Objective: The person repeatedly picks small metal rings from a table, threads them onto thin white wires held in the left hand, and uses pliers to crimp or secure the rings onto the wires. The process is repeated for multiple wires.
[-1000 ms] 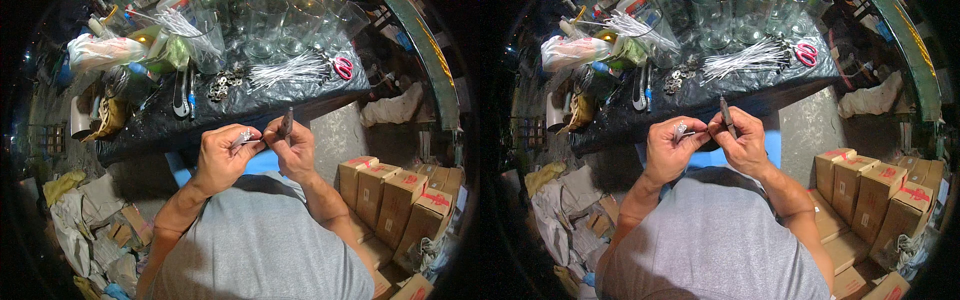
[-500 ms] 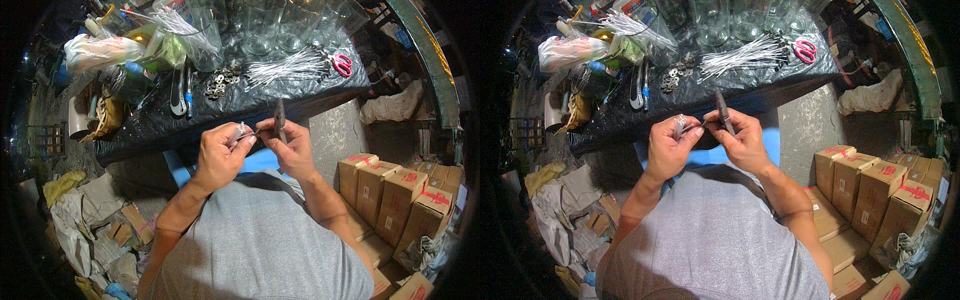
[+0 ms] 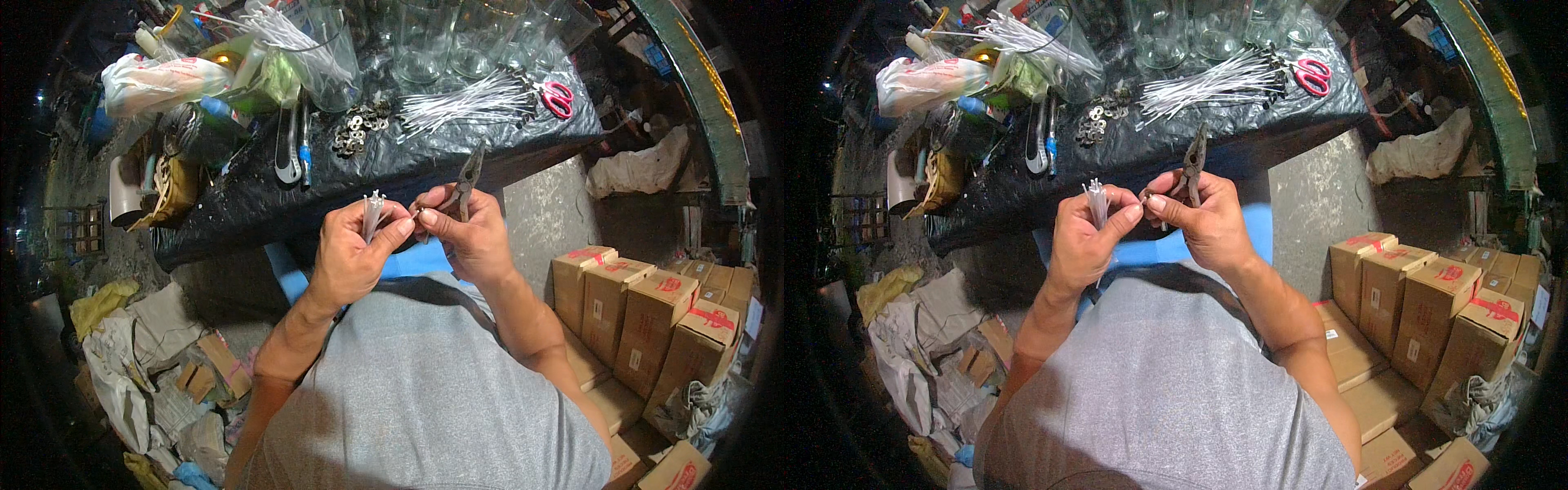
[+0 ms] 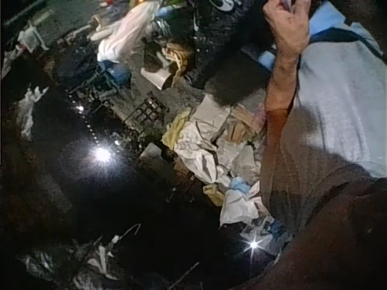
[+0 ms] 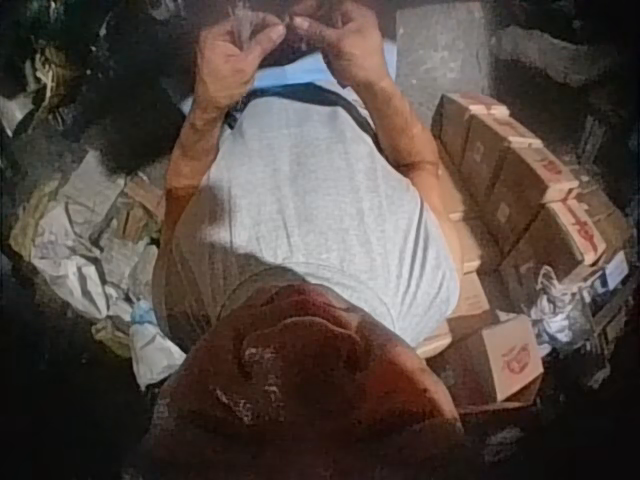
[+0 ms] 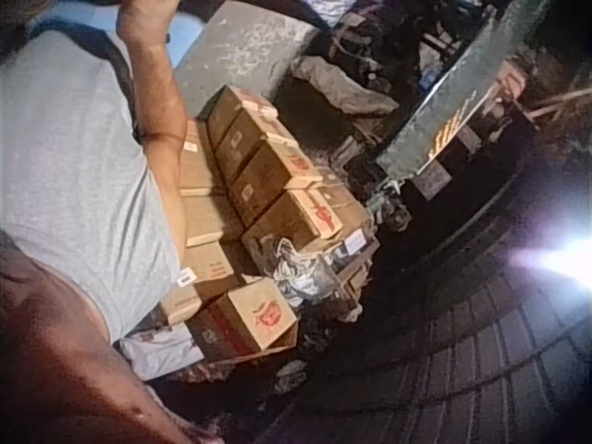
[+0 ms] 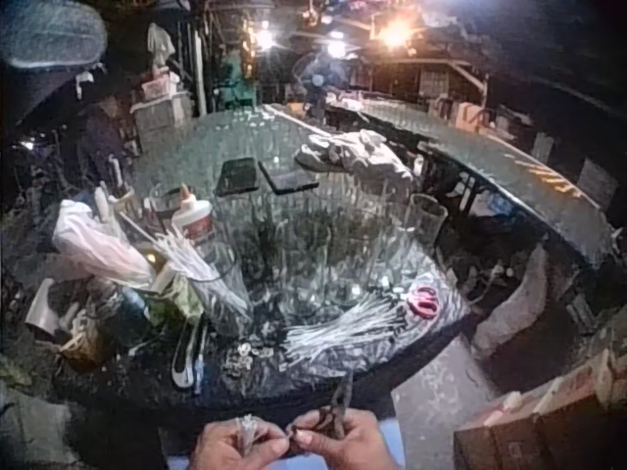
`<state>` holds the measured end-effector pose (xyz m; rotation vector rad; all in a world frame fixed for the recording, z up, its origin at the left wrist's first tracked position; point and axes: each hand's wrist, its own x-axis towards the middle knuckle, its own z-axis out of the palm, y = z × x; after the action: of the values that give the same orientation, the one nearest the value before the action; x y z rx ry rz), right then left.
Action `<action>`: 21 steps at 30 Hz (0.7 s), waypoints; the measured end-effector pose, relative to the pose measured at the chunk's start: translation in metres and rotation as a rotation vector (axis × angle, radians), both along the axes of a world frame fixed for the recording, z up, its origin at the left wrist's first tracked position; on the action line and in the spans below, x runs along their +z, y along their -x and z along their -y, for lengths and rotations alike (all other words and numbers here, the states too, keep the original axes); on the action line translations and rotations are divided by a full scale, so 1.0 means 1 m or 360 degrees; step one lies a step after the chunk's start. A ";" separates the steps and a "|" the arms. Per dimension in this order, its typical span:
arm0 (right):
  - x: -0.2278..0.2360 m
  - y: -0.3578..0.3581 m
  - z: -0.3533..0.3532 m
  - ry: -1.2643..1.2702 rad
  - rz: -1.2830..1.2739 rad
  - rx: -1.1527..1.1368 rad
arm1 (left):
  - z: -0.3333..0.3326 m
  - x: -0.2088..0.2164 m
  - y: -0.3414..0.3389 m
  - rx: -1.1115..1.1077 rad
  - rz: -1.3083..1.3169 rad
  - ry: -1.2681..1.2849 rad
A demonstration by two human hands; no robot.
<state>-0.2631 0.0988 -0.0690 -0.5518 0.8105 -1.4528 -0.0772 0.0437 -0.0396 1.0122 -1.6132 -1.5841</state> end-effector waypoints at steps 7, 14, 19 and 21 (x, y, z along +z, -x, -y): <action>0.005 -0.003 -0.002 -0.0033 -0.0096 0.0004 | -0.001 0.000 -0.001 0.0015 0.0052 -0.0039; 0.004 -0.003 -0.002 -0.0027 0.0067 0.0045 | -0.003 0.002 -0.001 -0.0026 -0.0107 -0.0131; 0.000 -0.005 -0.002 0.0013 -0.0014 0.0037 | -0.001 0.001 -0.001 -0.0022 -0.0190 -0.0163; -0.001 -0.005 -0.002 0.0016 -0.0051 0.0038 | 0.001 0.004 -0.002 -0.0037 -0.0127 -0.0152</action>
<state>-0.2581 0.1008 -0.0701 -0.5919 0.8196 -1.4301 -0.0755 0.0432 -0.0353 0.9701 -1.5133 -1.7093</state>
